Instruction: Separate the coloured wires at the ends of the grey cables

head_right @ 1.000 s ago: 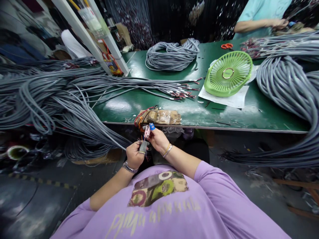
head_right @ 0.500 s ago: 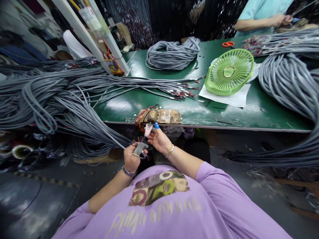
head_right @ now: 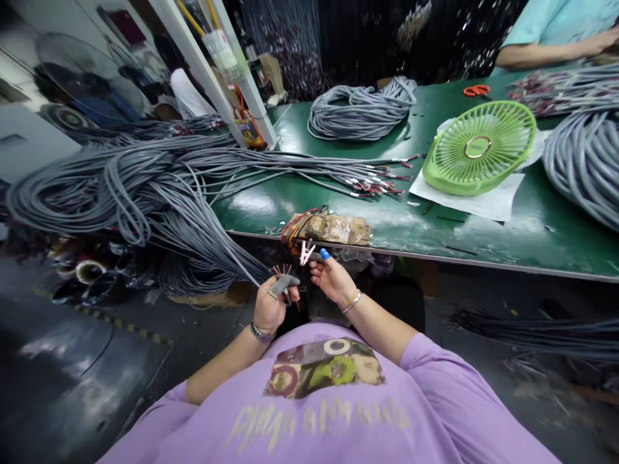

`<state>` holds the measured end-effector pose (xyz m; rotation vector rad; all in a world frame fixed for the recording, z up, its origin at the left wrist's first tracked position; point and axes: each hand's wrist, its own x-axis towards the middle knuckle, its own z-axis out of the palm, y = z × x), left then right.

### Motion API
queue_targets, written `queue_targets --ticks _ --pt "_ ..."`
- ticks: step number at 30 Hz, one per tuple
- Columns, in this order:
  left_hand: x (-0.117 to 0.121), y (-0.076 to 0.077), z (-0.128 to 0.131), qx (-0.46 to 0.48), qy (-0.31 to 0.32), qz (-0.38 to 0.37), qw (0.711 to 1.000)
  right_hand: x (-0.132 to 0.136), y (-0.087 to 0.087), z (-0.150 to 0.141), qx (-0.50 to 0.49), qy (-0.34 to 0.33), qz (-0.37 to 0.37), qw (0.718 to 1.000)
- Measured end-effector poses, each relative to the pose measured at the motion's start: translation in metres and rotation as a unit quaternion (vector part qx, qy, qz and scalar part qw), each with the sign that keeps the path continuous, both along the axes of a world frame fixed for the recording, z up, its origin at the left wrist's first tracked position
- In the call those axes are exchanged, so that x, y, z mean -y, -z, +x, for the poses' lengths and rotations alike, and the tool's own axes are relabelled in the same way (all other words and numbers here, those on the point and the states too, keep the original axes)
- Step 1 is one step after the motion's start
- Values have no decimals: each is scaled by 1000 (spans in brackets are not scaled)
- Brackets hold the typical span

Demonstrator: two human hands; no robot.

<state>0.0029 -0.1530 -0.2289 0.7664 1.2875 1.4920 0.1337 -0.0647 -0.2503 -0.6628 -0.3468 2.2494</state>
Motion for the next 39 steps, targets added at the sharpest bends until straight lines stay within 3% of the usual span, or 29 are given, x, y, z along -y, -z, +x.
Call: queue_targets --ticks 5,9,12,16,17,19,22,25,27,29,30,34,39 --pt "-1 2 -1 -27 36 -14 999 4 -2 15 91 43 106 989" --pt "-3 3 -6 -44 25 -1 999 1 -12 41 225 71 271 933" --pt "-6 0 -15 -87 38 7 995 -16 -28 68 354 119 437 818" --pt "-14 -9 -31 -154 47 35 986 -62 -49 102 491 167 557 649" --pt "-18 -12 -36 -174 46 43 983 -74 -52 109 524 158 569 614" --pt "-30 -19 -47 -219 45 62 973 -96 -53 117 574 136 563 579" --pt "-58 -29 -64 -287 42 96 952 -112 -51 121 596 110 539 585" --pt "-100 -40 -83 -400 65 136 904 -109 -49 117 601 70 554 572" --pt "-135 -48 -94 -508 80 126 849 -104 -50 114 622 66 555 548" --pt "-173 -57 -103 -645 78 65 757 -100 -51 112 635 62 554 535" --pt "-191 -62 -106 -665 77 52 741 -100 -52 112 634 59 555 535" --pt "-256 -73 -112 -706 52 18 706 -101 -51 114 613 54 563 552" --pt "-312 -72 -100 -753 69 -21 654 -102 -50 115 615 50 559 555"
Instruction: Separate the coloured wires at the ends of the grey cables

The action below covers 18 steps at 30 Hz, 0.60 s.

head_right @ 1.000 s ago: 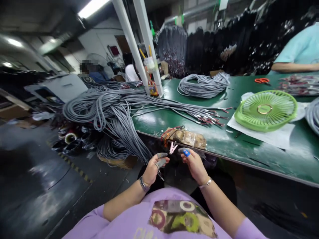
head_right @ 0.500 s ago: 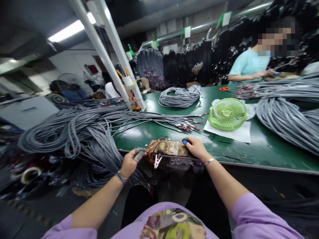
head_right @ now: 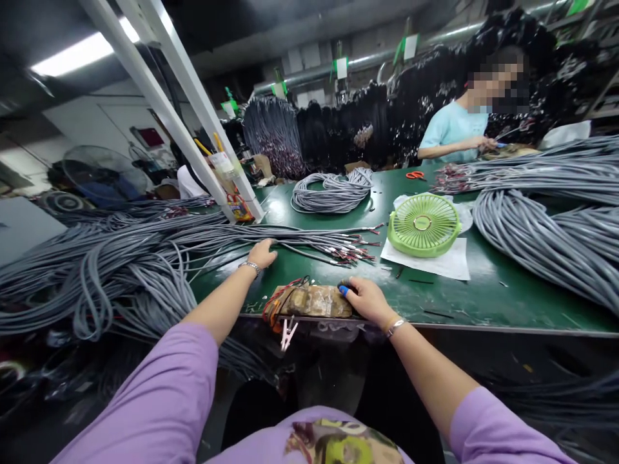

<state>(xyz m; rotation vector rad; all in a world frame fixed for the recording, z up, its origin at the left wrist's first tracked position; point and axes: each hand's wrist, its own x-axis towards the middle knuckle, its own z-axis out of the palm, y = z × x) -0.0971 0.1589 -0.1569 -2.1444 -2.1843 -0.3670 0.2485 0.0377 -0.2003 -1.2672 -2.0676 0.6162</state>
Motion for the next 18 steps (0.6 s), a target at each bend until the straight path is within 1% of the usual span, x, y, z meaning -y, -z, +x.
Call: queue_targets --ticks 4,8,11,14,16,18 --pt "-28 4 16 -57 17 -40 997 0 -1 0 -6 -1 -10 1000" --pt "-42 1 25 -109 38 -73 991 -2 0 0 -37 1 -17 999" --pt "-42 -6 24 -132 59 -101 984 -3 0 -1 -61 3 -17 998" --pt "-36 -12 16 -139 82 -131 978 -2 0 -1 -62 4 -15 998" --pt "-29 -14 9 -133 96 -142 976 -2 -1 -2 -51 4 -16 999" --pt "-23 -13 2 -124 100 -137 978 -2 -1 -3 -39 6 -17 999"
